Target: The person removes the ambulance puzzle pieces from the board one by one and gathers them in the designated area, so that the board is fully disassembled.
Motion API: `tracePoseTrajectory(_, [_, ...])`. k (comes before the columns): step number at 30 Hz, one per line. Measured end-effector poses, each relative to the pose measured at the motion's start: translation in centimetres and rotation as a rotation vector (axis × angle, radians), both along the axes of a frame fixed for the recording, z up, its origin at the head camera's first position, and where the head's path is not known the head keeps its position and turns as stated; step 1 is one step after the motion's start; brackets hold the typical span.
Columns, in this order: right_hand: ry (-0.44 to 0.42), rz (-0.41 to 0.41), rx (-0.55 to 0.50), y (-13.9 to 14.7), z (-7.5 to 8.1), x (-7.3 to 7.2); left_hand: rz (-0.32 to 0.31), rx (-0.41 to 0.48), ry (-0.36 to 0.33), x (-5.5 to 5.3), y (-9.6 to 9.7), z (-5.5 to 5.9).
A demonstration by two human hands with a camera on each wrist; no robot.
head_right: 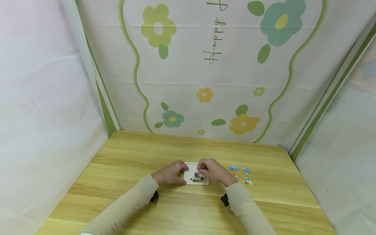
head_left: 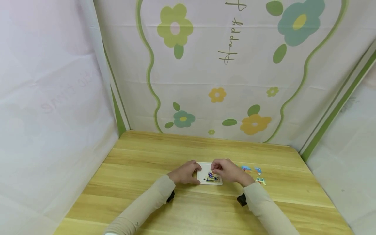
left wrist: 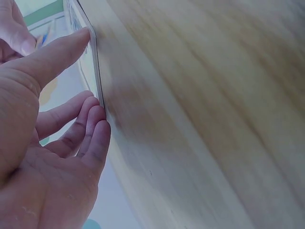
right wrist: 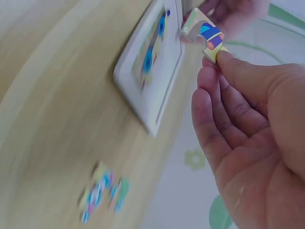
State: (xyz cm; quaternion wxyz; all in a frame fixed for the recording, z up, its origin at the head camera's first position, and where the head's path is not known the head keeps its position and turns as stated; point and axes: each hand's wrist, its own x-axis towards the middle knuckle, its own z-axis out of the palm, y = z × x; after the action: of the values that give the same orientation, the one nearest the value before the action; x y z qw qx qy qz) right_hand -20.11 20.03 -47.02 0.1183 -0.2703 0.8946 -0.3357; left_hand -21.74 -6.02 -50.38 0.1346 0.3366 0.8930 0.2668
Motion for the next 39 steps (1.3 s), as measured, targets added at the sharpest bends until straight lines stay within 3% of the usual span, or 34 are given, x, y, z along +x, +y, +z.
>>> tracePoseTrajectory(10, [0.057,-0.053,0.046,6.5,0.8,2.0,0.005,-0.011,0.004,0.0,-0.3,-0.4])
tracePoseTrajectory(18, [0.01,-0.06,0.036,9.8,-0.8,4.0,0.001,-0.006,0.0,0.0,-0.3,-0.5])
tracePoseTrajectory(22, [-0.012,-0.032,0.003,10.2,-1.7,4.4,-0.003,-0.002,-0.002,0.1,-0.3,-0.5])
tracePoseTrajectory(30, [0.065,-0.068,0.013,9.7,-2.7,4.3,-0.004,0.002,-0.004,0.0,-0.2,-0.5])
tracePoseTrajectory(39, [0.057,-0.102,0.086,9.1,-2.2,4.1,0.0,-0.002,-0.005,0.0,-0.1,-0.3])
